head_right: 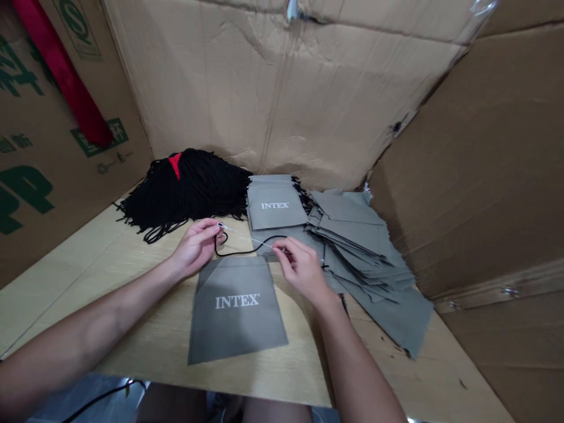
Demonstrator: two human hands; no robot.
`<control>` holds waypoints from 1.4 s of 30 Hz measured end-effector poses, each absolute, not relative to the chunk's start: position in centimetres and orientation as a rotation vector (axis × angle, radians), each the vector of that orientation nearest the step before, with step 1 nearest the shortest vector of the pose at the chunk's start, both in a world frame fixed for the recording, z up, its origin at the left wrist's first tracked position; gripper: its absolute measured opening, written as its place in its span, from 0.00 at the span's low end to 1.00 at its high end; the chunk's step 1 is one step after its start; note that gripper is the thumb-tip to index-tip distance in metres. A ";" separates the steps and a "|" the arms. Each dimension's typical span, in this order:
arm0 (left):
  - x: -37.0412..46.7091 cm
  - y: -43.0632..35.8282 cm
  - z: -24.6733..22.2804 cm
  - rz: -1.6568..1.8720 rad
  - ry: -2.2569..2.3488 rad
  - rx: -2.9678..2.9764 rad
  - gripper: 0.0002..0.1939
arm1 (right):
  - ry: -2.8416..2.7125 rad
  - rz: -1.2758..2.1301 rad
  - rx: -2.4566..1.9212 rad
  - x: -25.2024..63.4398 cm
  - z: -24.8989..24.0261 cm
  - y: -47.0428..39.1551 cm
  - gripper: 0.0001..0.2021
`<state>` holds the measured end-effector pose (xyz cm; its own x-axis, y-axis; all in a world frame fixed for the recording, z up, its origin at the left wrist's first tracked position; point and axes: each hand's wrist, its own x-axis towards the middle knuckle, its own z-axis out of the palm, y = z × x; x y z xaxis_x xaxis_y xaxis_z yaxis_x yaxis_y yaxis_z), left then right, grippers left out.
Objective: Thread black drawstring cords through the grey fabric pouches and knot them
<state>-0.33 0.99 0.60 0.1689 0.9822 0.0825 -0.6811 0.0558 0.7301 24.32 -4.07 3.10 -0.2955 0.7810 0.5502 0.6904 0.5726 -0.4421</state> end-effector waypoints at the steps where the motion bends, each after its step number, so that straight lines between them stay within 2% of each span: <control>1: -0.3 1.0 0.6 1.344 0.510 0.735 0.10 | -2.053 0.159 -1.166 24.3 3.1 -4.1 0.06; 21: -0.5 0.9 0.4 1.292 0.474 0.756 0.12 | -2.064 0.113 -1.107 24.3 3.5 -4.2 0.06; 28: -0.8 1.5 0.1 1.464 0.709 1.086 0.13 | -2.088 0.127 -1.123 24.6 3.3 -4.0 0.06; 33: -0.7 1.1 0.6 1.489 0.814 1.301 0.08 | -2.123 0.053 -1.151 24.8 3.0 -3.9 0.06; 42: -0.2 0.7 0.4 1.575 0.753 1.097 0.14 | -2.126 -0.037 -1.265 25.1 3.0 -4.0 0.06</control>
<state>-0.20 0.70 0.45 -0.0545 0.9596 0.2762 -0.3876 -0.2753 0.8798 25.14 -3.99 3.05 -0.3184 0.7752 0.5456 0.7936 0.5328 -0.2938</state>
